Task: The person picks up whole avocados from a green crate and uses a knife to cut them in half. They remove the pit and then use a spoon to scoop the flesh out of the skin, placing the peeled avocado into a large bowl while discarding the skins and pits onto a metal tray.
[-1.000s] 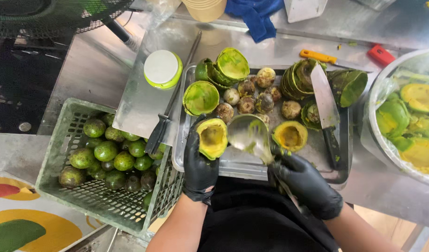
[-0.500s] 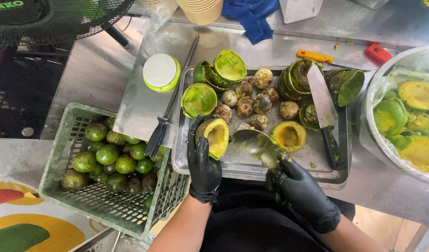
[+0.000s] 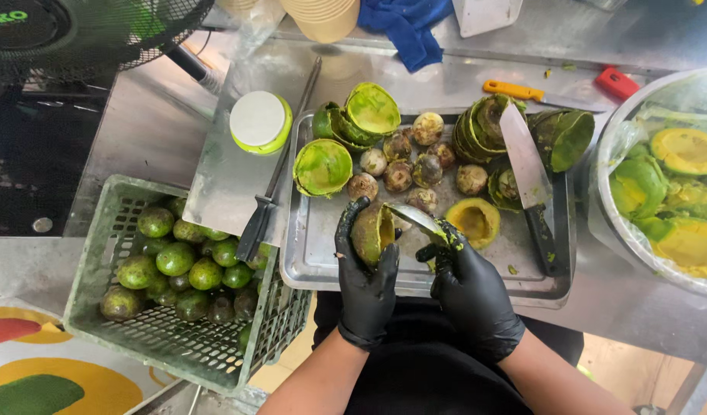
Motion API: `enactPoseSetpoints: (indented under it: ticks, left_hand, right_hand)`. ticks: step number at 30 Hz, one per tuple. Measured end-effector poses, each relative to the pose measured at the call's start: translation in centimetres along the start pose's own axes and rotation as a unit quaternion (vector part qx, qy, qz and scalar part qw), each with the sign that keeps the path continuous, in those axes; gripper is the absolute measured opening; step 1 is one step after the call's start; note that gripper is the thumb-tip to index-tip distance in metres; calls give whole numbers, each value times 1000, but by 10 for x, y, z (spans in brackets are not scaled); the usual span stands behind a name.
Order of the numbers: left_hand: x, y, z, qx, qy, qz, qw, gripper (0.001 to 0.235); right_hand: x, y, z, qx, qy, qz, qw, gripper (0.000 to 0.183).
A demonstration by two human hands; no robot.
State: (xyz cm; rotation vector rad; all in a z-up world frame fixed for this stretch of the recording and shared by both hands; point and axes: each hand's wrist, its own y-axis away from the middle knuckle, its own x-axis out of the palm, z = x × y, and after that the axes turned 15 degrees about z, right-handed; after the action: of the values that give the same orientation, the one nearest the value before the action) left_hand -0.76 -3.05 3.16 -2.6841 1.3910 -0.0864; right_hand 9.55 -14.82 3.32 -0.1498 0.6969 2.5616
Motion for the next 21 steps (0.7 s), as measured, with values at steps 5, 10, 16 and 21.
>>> enactPoseSetpoints:
  ticks: [5, 10, 16, 21]
  left_hand:
    - [6, 0, 13, 30, -51, 8, 998, 69]
    - [-5, -7, 23, 131, -221, 34, 966, 77]
    - [-5, -14, 20, 169, -236, 70, 954, 71]
    - [-4, -16, 15, 149, -244, 99, 953, 67]
  right_hand:
    - [4, -1, -9, -46, 52, -24, 997, 35]
    - [4, -2, -21, 2, 92, -28, 995, 27]
    - [-2, -2, -24, 14, 114, -4, 993, 32]
    - [-1, 0, -24, 34, 116, -8, 993, 28]
